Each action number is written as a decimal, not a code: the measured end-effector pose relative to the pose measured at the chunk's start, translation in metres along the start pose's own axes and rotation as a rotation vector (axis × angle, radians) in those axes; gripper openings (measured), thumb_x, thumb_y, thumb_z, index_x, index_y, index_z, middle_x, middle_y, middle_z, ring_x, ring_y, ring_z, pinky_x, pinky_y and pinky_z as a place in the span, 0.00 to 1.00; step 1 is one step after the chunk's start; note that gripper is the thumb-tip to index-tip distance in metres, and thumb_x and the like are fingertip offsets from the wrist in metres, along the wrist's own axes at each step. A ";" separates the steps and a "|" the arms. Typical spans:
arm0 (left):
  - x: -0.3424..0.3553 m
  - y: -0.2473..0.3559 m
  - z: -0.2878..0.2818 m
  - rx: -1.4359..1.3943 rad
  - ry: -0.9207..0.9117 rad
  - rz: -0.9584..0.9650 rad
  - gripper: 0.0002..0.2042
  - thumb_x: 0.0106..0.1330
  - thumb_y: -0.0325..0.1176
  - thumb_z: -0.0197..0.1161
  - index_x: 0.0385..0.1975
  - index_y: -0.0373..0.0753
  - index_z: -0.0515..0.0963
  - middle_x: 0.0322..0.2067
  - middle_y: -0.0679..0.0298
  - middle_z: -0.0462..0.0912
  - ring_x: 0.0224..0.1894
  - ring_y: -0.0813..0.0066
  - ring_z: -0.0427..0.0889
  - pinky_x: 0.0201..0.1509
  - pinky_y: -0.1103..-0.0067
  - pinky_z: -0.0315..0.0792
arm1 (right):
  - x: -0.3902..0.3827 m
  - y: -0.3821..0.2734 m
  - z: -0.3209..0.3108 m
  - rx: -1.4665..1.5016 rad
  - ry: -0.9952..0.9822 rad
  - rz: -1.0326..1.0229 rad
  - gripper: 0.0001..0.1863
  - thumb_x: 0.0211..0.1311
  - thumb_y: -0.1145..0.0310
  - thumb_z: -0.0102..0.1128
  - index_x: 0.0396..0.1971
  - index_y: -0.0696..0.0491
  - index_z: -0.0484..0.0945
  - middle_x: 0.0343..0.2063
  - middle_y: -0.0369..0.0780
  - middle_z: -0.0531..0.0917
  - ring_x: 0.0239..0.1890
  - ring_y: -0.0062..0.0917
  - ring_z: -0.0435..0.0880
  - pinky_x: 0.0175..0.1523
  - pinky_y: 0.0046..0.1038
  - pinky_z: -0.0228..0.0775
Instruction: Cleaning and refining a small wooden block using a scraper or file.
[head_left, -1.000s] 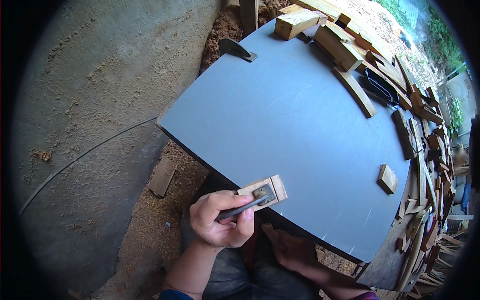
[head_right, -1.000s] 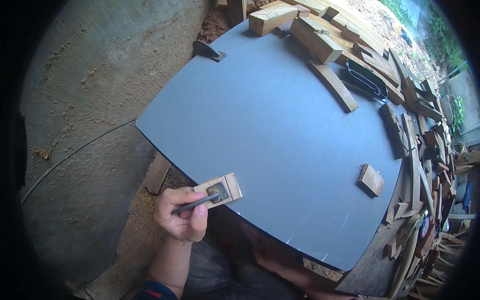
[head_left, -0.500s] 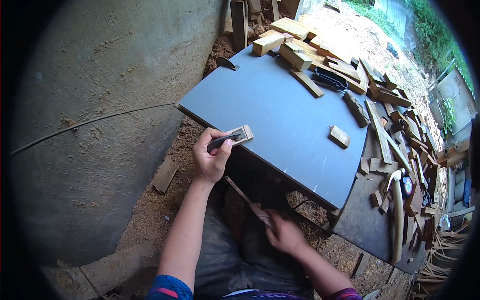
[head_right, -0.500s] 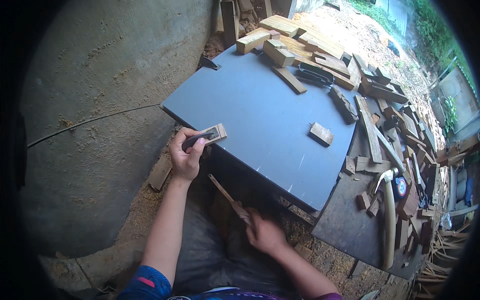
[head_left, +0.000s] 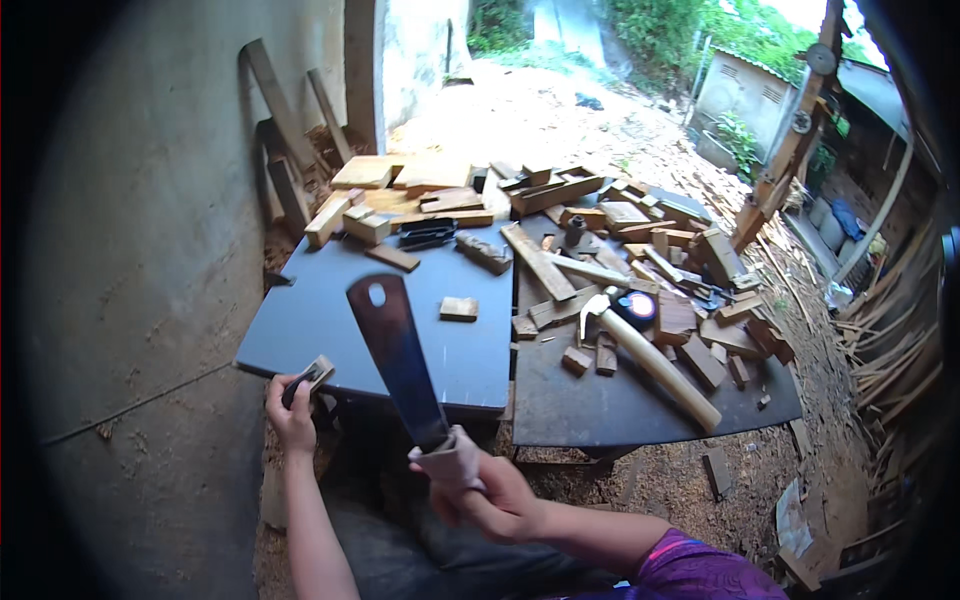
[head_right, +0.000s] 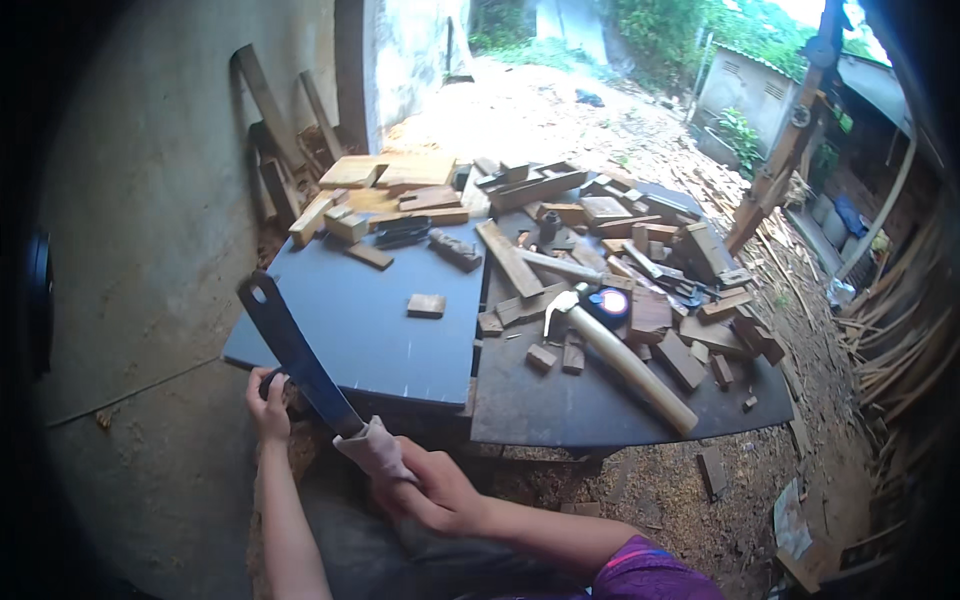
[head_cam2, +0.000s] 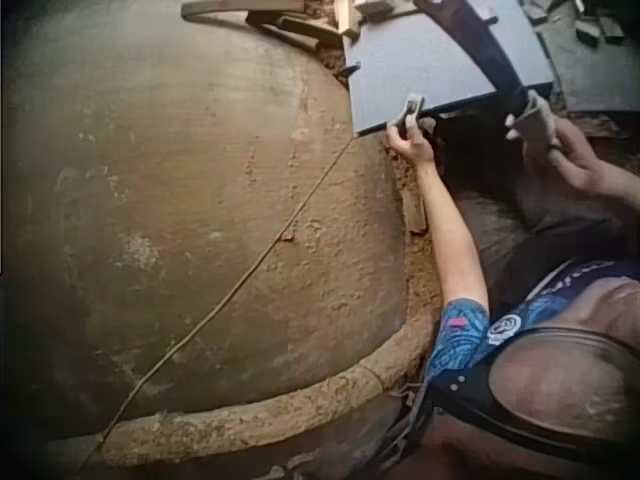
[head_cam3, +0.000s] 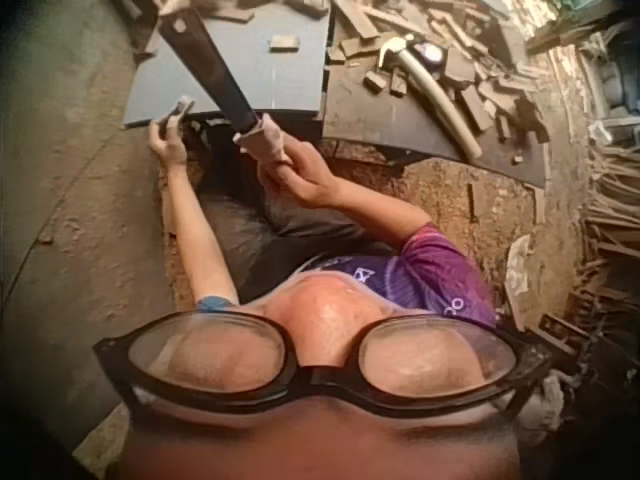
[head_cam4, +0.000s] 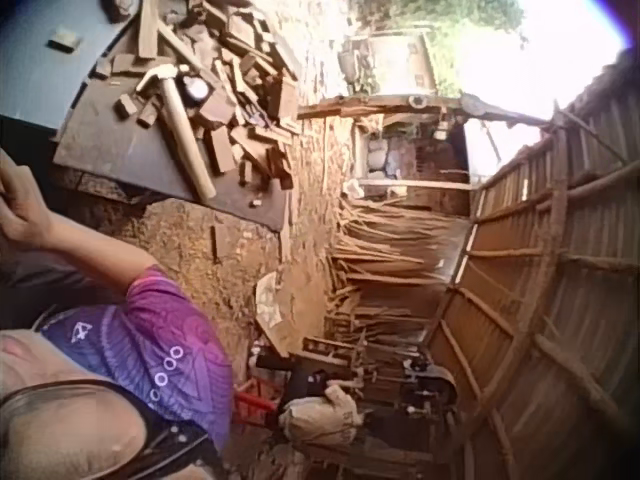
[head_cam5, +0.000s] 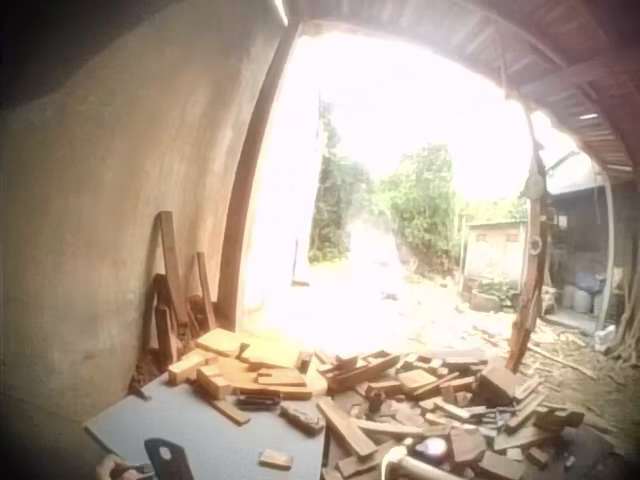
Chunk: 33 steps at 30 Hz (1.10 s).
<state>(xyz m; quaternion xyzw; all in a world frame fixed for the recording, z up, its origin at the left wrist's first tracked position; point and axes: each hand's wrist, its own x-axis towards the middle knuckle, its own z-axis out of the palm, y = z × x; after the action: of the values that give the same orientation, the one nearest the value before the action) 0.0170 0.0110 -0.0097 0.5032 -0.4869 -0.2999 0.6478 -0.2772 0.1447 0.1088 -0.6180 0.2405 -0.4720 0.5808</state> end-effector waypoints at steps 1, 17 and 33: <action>-0.002 0.003 0.000 -0.010 -0.008 -0.023 0.08 0.65 0.34 0.61 0.32 0.38 0.73 0.24 0.77 0.68 0.22 0.91 0.61 0.25 0.88 0.56 | 0.004 0.023 0.012 0.246 0.010 0.146 0.17 0.74 0.65 0.45 0.56 0.57 0.65 0.26 0.33 0.75 0.22 0.16 0.73 0.28 0.20 0.68; 0.007 -0.011 0.003 -0.012 -0.040 -0.033 0.11 0.64 0.37 0.64 0.30 0.36 0.74 0.27 0.70 0.72 0.32 0.81 0.70 0.39 0.80 0.67 | -0.017 0.031 0.052 0.305 0.003 0.662 0.13 0.75 0.60 0.43 0.50 0.51 0.65 0.21 0.33 0.71 0.18 0.17 0.72 0.24 0.24 0.66; 0.011 0.038 0.034 0.040 -0.112 -0.033 0.27 0.58 0.32 0.73 0.57 0.30 0.74 0.48 0.54 0.81 0.46 0.75 0.82 0.51 0.80 0.78 | 0.038 0.021 -0.001 -1.079 -0.046 0.183 0.34 0.59 0.80 0.44 0.69 0.51 0.56 0.44 0.54 0.79 0.44 0.52 0.80 0.47 0.45 0.73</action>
<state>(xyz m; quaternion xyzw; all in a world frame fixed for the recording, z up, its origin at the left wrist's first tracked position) -0.0147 0.0012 0.0309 0.5065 -0.5199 -0.3283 0.6044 -0.2563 0.1073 0.1002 -0.8149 0.4885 -0.2158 0.2253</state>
